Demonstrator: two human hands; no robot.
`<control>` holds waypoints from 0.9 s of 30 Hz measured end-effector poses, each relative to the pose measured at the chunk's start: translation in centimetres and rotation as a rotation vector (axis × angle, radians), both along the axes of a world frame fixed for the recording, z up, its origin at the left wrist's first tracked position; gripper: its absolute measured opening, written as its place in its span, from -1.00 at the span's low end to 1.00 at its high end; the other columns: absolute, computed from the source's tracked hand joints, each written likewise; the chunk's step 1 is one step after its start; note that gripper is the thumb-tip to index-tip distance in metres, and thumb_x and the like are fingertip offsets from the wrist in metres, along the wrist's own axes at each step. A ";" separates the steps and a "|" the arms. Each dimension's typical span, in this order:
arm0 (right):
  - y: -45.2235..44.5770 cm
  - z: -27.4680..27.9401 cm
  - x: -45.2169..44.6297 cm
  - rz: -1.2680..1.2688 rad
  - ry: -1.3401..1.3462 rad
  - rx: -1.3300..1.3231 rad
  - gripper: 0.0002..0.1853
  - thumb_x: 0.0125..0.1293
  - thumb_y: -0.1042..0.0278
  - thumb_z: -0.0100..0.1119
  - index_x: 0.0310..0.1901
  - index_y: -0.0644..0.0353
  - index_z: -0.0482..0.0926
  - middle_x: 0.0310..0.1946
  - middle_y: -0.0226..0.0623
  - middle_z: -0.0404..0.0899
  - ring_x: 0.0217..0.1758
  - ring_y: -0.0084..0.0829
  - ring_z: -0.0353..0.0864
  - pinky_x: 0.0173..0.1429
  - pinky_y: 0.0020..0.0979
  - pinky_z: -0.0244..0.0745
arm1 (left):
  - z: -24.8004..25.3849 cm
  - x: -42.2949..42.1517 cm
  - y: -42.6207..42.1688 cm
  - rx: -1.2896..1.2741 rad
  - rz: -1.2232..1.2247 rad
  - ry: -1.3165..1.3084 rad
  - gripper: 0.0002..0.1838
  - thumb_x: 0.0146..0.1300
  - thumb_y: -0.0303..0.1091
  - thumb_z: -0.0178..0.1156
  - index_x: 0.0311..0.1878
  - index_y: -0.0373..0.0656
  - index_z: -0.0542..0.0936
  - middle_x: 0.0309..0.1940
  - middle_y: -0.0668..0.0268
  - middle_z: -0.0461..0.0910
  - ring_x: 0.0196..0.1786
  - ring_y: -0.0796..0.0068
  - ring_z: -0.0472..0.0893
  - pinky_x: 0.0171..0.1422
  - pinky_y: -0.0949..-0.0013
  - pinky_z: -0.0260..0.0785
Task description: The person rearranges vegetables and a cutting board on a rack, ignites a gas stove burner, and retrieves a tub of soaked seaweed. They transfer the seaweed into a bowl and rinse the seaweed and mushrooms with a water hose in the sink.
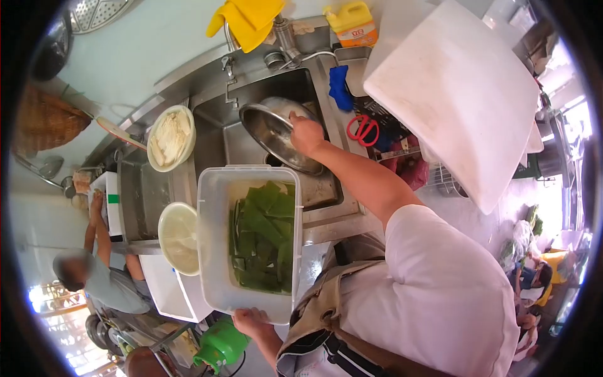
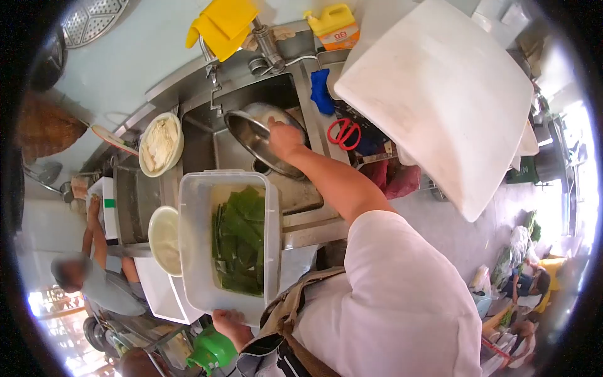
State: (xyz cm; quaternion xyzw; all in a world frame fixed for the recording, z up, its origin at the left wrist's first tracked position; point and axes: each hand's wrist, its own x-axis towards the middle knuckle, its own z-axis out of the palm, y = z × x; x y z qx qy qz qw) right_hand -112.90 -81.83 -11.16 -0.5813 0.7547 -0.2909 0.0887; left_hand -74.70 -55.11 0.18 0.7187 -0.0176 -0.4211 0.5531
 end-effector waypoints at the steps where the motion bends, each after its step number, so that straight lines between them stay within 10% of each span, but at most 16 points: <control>1: 0.5 0.5 0.2 0.025 0.010 -0.034 -0.48 0.08 0.44 0.02 0.16 0.28 0.38 -0.22 -0.05 0.57 -0.16 -0.07 0.59 -0.10 -0.15 0.48 | -0.7 0.9 0.2 -0.006 -0.022 0.025 -0.86 -0.13 -0.50 -0.12 -0.57 -0.02 0.15 -0.75 0.46 0.02 -0.81 0.58 0.03 -0.77 0.42 -0.18; 12: 3.8 8.3 0.4 0.346 0.345 -0.320 -0.46 0.08 0.42 0.01 0.19 0.17 0.39 -0.21 -0.20 0.60 -0.20 -0.23 0.62 -0.17 -0.25 0.57 | -5.4 6.5 0.9 -0.072 -0.279 0.095 -0.74 0.08 -0.33 -0.03 -0.66 -0.01 0.17 -0.73 0.46 0.17 -0.73 0.57 0.18 -0.66 0.37 -0.03; 17: 6.9 15.1 -1.7 0.358 0.360 -0.593 -0.54 0.07 0.40 0.04 0.08 0.20 0.45 -0.36 -0.28 0.52 -0.34 -0.28 0.59 -0.33 -0.30 0.50 | -2.8 1.0 1.1 -0.109 -0.539 -0.633 -0.76 0.13 -0.25 -0.03 -0.62 -0.03 0.26 -0.64 0.44 0.25 -0.61 0.50 0.27 -0.57 0.35 0.07; 27: 8.4 19.5 -3.3 0.252 0.435 -0.784 -0.57 0.02 0.40 0.07 0.02 0.17 0.49 -0.43 -0.32 0.50 -0.34 -0.33 0.59 -0.36 -0.30 0.50 | -2.3 1.6 1.3 -0.251 -0.750 -0.825 -0.76 0.11 -0.23 -0.05 -0.59 -0.10 0.28 -0.61 0.39 0.26 -0.57 0.45 0.28 -0.54 0.34 0.11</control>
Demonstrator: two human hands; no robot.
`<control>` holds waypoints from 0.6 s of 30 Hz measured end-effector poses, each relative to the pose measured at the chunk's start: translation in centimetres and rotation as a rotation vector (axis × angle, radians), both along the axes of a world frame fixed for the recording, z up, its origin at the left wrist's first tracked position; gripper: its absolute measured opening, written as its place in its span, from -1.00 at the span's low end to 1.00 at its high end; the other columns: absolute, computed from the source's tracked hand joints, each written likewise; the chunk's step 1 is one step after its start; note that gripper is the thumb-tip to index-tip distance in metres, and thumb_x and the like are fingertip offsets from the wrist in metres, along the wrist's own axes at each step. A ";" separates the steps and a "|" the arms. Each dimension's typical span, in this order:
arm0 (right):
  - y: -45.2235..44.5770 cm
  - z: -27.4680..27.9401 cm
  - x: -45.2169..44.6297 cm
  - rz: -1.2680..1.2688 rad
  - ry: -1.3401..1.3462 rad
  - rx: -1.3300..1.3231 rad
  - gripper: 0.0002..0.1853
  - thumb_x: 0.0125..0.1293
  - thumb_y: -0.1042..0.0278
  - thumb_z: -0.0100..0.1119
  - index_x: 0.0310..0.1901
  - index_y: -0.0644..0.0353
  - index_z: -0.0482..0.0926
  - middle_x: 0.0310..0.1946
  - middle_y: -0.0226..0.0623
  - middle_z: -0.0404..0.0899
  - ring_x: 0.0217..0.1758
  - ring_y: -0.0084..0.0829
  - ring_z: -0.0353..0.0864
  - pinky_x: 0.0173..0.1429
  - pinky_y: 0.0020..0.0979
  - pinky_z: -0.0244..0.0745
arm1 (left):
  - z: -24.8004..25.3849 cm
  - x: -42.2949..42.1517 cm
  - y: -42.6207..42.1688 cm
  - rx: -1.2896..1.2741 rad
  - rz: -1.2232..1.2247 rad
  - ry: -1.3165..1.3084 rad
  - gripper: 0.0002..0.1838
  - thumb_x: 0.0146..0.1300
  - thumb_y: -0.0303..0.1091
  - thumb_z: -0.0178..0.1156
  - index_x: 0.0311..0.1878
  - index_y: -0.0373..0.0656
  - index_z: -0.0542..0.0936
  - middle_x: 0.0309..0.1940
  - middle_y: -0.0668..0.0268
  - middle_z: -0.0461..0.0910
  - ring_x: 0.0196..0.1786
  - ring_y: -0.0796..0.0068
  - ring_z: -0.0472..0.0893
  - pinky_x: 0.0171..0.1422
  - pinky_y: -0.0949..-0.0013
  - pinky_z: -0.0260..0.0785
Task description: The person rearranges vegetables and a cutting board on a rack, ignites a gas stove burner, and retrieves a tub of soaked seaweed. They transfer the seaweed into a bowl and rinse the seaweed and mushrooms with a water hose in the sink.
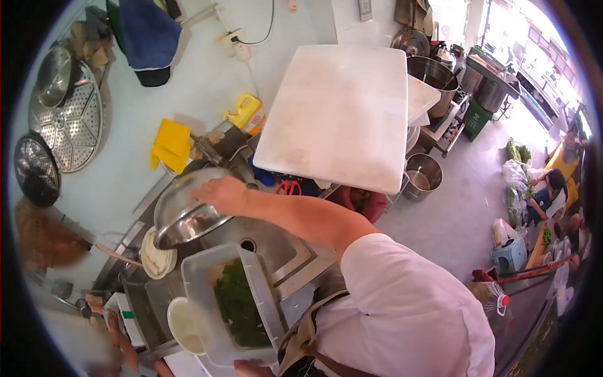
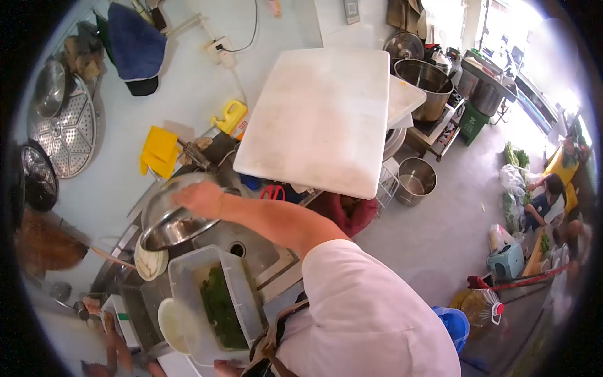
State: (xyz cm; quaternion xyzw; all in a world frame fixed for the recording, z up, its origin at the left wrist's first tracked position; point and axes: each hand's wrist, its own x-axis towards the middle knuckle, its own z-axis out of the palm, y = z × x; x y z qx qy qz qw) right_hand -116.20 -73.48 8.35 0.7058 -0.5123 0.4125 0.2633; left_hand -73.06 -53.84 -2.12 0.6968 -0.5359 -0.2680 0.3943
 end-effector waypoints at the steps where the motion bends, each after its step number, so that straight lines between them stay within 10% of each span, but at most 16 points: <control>1: 0.4 -0.2 -0.2 -0.011 -0.013 -0.028 -0.57 0.02 0.40 0.06 0.01 0.16 0.49 -0.43 -0.32 0.50 -0.34 -0.33 0.59 -0.36 -0.30 0.50 | -0.2 0.2 -0.1 -0.005 -0.011 0.030 -0.76 0.11 -0.23 -0.05 -0.59 -0.11 0.28 -0.60 0.38 0.26 -0.56 0.45 0.28 -0.53 0.33 0.12; 11: 0.5 -0.8 -1.6 -0.003 -0.087 -0.156 -0.60 0.01 0.49 0.04 -0.03 0.12 0.54 -0.49 -0.32 0.51 -0.40 -0.30 0.57 -0.36 -0.35 0.50 | 0.1 -0.9 -1.9 0.128 0.376 0.849 -0.96 -0.12 -0.43 -0.06 -0.55 -0.18 0.33 -0.54 0.35 0.31 -0.48 0.39 0.38 -0.42 0.22 0.27; 18: 0.7 1.7 -2.7 -0.046 -0.089 -0.163 -0.55 -0.10 0.55 0.13 -0.06 0.13 0.56 -0.48 -0.32 0.49 -0.40 -0.30 0.55 -0.38 -0.34 0.49 | -1.1 0.5 -1.9 0.166 0.399 0.851 -0.82 -0.15 -0.49 -0.08 -0.38 -0.20 0.39 -0.42 0.29 0.40 -0.36 0.33 0.48 -0.26 0.20 0.38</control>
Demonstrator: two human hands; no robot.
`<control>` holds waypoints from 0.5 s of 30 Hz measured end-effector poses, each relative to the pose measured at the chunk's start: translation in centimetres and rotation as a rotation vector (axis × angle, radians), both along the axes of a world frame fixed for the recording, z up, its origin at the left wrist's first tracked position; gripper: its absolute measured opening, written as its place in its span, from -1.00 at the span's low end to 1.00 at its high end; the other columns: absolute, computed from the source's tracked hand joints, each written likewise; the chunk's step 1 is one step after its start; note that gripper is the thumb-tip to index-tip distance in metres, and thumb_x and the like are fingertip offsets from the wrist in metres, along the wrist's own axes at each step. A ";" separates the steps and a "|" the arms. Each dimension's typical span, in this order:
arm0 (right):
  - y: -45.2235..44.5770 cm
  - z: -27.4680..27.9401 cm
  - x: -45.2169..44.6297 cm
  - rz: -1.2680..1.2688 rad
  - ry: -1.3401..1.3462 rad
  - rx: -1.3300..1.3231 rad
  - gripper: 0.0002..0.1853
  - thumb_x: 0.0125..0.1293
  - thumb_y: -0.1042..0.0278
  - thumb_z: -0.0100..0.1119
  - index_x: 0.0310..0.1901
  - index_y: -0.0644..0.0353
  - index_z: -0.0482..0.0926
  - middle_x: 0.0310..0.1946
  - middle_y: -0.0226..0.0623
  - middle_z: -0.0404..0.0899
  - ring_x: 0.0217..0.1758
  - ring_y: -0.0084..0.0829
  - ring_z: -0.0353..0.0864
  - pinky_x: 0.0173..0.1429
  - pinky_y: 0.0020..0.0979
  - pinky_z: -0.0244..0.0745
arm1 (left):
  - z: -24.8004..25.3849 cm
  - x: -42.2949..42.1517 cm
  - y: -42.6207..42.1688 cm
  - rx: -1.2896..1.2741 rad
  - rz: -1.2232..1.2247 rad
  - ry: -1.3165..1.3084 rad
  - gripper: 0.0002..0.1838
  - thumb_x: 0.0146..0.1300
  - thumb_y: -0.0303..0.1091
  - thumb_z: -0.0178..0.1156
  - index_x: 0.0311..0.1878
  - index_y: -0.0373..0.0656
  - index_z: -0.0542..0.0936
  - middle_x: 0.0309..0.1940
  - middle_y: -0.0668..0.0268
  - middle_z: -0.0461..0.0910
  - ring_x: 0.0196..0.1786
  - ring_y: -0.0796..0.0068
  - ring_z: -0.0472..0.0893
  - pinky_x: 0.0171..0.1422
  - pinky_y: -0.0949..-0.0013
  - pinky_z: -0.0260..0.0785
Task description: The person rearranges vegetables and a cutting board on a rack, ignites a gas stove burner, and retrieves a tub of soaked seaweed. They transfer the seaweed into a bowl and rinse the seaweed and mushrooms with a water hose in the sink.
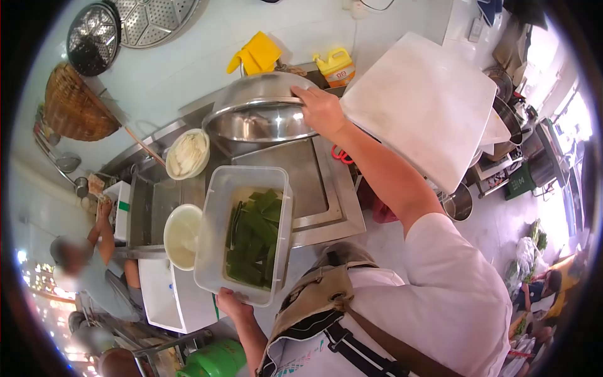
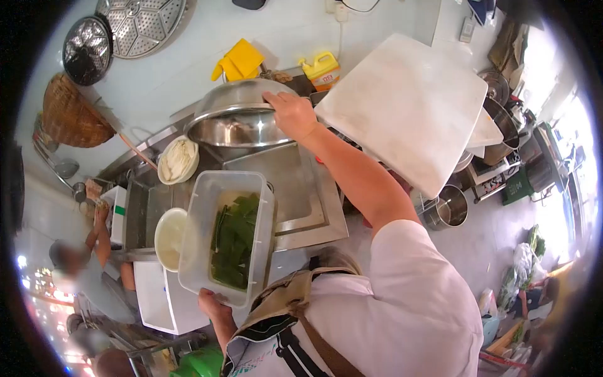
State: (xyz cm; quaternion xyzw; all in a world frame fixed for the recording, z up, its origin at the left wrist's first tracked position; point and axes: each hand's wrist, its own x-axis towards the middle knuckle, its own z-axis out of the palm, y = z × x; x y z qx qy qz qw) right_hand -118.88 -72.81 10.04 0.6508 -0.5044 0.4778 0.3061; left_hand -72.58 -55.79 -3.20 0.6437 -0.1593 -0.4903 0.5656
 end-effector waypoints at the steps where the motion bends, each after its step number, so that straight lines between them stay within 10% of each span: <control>1: 0.3 0.0 0.1 -0.007 -0.012 -0.037 -0.55 -0.11 0.55 0.13 -0.07 0.11 0.56 -0.49 -0.34 0.48 -0.42 -0.32 0.55 -0.41 -0.36 0.48 | -1.1 0.9 -0.1 -0.011 -0.023 0.023 -0.79 -0.15 -0.50 -0.09 -0.35 -0.21 0.40 -0.40 0.28 0.41 -0.33 0.32 0.49 -0.23 0.20 0.39; 15: 5.6 7.3 -1.4 -0.022 -0.396 -0.081 -0.63 0.00 0.59 0.09 -0.09 0.16 0.59 -0.28 -0.08 0.59 -0.27 -0.07 0.58 -0.18 -0.23 0.51 | 0.1 0.1 0.2 -0.116 -0.083 0.139 -0.65 -0.17 -0.52 -0.09 -0.20 -0.31 0.42 -0.26 0.21 0.47 -0.24 0.26 0.52 -0.16 0.19 0.40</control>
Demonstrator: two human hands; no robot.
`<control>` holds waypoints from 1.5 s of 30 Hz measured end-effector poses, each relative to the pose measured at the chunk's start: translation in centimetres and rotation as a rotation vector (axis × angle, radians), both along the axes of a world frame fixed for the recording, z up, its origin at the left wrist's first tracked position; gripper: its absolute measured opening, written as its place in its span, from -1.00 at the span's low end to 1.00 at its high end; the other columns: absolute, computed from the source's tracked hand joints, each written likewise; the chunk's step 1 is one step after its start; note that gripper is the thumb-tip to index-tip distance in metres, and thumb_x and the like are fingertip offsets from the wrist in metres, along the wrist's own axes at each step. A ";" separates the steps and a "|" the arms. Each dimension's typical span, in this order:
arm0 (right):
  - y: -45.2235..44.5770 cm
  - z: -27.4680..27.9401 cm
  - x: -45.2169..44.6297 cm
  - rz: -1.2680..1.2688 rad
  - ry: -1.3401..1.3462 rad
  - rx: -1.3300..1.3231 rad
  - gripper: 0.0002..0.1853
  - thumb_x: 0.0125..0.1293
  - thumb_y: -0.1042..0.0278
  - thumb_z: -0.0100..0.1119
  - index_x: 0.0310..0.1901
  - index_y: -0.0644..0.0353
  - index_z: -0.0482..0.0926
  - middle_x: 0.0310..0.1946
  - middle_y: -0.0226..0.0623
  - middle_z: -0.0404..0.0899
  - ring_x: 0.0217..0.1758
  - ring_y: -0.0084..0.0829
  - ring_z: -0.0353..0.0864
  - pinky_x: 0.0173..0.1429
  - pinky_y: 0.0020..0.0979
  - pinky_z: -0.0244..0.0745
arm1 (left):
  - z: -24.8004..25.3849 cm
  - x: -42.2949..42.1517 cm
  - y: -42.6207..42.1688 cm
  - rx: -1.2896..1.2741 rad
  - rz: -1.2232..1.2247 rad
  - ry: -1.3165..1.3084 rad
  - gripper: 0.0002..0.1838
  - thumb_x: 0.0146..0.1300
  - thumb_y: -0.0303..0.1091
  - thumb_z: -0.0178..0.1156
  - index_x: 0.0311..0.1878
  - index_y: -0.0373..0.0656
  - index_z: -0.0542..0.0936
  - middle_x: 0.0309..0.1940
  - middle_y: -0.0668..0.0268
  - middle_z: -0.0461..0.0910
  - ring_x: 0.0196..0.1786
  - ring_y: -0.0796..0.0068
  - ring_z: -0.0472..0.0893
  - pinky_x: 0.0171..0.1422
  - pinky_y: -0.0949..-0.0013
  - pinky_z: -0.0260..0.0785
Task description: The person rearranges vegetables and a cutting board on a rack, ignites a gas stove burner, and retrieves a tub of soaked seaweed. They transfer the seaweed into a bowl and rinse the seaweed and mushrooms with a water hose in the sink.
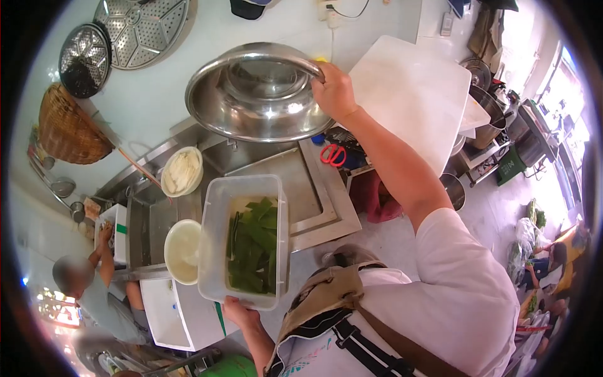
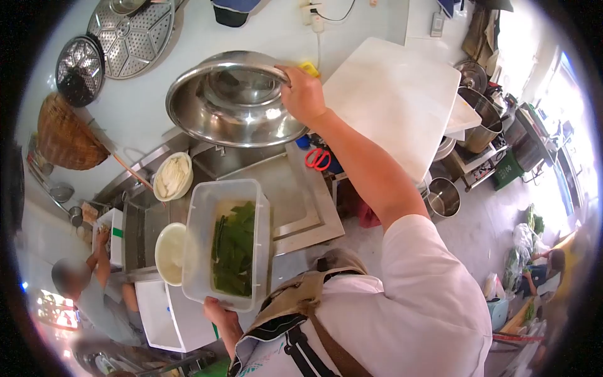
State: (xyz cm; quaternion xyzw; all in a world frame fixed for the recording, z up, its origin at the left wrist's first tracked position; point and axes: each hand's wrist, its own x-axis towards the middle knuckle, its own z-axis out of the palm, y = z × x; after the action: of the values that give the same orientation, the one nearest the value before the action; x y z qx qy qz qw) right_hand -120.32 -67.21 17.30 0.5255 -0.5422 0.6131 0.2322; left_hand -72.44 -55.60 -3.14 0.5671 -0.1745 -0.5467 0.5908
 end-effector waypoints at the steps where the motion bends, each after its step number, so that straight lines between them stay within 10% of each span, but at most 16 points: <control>1: 0.1 0.2 -0.3 -0.022 -0.008 -0.016 -0.65 0.01 0.58 0.08 -0.10 0.18 0.59 -0.35 -0.08 0.57 -0.34 -0.10 0.56 -0.22 -0.27 0.49 | 0.0 0.0 0.1 -0.002 0.002 0.010 -0.65 -0.18 -0.52 -0.09 -0.21 -0.31 0.42 -0.27 0.20 0.47 -0.24 0.25 0.52 -0.16 0.19 0.40; 21: -0.2 1.0 -2.8 -0.031 -0.693 0.185 -0.75 -0.02 0.55 0.12 -0.24 0.35 0.61 -0.53 -0.21 0.56 -0.47 -0.39 0.52 -0.33 -0.34 0.42 | 0.4 -0.1 0.3 0.030 0.080 -0.048 -0.78 -0.18 -0.50 -0.04 -0.36 -0.29 0.39 -0.37 0.20 0.46 -0.32 0.27 0.52 -0.25 0.25 0.41; 29: 5.5 3.7 -14.9 0.129 -1.286 -0.245 -0.64 -0.10 0.67 0.12 -0.16 0.54 0.46 -0.29 -0.01 0.50 -0.31 -0.20 0.55 -0.29 -0.10 0.50 | -2.4 1.2 -0.3 0.052 0.009 -0.008 -0.72 -0.21 -0.44 -0.03 -0.32 -0.28 0.41 -0.31 0.20 0.46 -0.28 0.29 0.48 -0.17 0.23 0.37; 34: 11.2 3.4 -24.6 0.034 -1.406 -0.414 -0.77 -0.06 0.71 0.18 -0.30 0.39 0.44 -0.37 -0.13 0.43 -0.40 -0.25 0.48 -0.44 -0.19 0.38 | -2.2 1.3 -0.1 0.061 0.027 -0.095 -0.84 -0.12 -0.35 -0.04 -0.43 -0.18 0.37 -0.38 0.27 0.40 -0.27 0.29 0.46 -0.17 0.18 0.35; 45: 16.6 0.8 -30.0 -0.258 -1.409 -0.688 -0.48 -0.03 0.66 0.20 0.03 0.45 0.31 -0.12 -0.02 0.46 -0.20 -0.19 0.56 -0.26 -0.18 0.53 | -1.7 1.5 -0.1 0.070 0.006 -0.234 -0.87 -0.13 -0.35 -0.01 -0.51 -0.19 0.34 -0.46 0.30 0.36 -0.36 0.34 0.41 -0.27 0.21 0.29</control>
State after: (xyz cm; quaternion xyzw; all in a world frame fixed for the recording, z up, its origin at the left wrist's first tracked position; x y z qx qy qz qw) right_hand -150.35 -50.58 18.14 -0.1545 -0.3981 0.9027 0.0531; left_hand -70.93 -55.67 -4.86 0.6477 -0.2211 -0.4808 0.5481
